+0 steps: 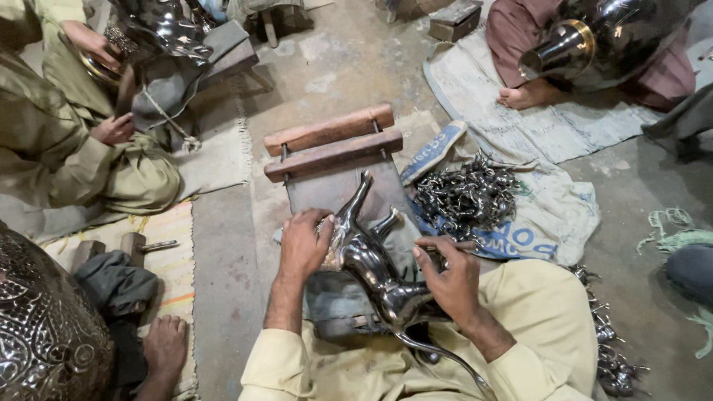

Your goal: The person sits on the floor and polishes a small metal animal sculpture using a cloth and a small tool. They wipe the surface, then use a pointed tool to work on fine details, repeatedly turning the sculpture to access different areas.

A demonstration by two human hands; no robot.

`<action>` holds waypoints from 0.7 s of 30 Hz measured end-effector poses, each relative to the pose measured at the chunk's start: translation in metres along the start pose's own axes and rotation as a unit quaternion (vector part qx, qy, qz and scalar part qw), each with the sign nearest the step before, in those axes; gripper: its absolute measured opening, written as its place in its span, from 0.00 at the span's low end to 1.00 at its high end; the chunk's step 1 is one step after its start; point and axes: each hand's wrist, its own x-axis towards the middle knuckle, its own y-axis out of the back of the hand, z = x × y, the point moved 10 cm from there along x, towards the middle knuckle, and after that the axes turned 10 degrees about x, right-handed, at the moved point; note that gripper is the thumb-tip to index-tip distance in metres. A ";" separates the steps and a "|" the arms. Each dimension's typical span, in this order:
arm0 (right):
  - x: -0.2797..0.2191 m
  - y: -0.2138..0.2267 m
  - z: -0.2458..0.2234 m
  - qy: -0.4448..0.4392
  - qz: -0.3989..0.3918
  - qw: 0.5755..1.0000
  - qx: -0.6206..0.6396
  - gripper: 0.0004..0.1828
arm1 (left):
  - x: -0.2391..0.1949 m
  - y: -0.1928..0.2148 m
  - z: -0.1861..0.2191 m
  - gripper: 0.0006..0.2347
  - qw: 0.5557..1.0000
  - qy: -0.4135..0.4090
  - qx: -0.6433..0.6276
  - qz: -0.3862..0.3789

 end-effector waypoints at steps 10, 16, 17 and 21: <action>0.038 -0.017 0.023 0.028 -0.062 0.997 0.034 0.09 | -0.019 0.008 -0.008 0.11 0.994 0.064 -0.009 0.084; 0.090 -0.028 0.014 -0.016 -0.075 0.997 0.021 0.11 | -0.035 0.016 -0.003 0.11 0.982 0.087 0.024 0.164; 0.087 -0.034 0.022 -0.068 -0.071 0.995 0.036 0.11 | -0.039 0.015 -0.004 0.12 0.983 0.090 0.017 0.162; 0.095 -0.078 0.020 -0.043 -0.065 0.988 0.130 0.10 | -0.039 0.011 -0.010 0.12 0.984 0.100 0.002 0.148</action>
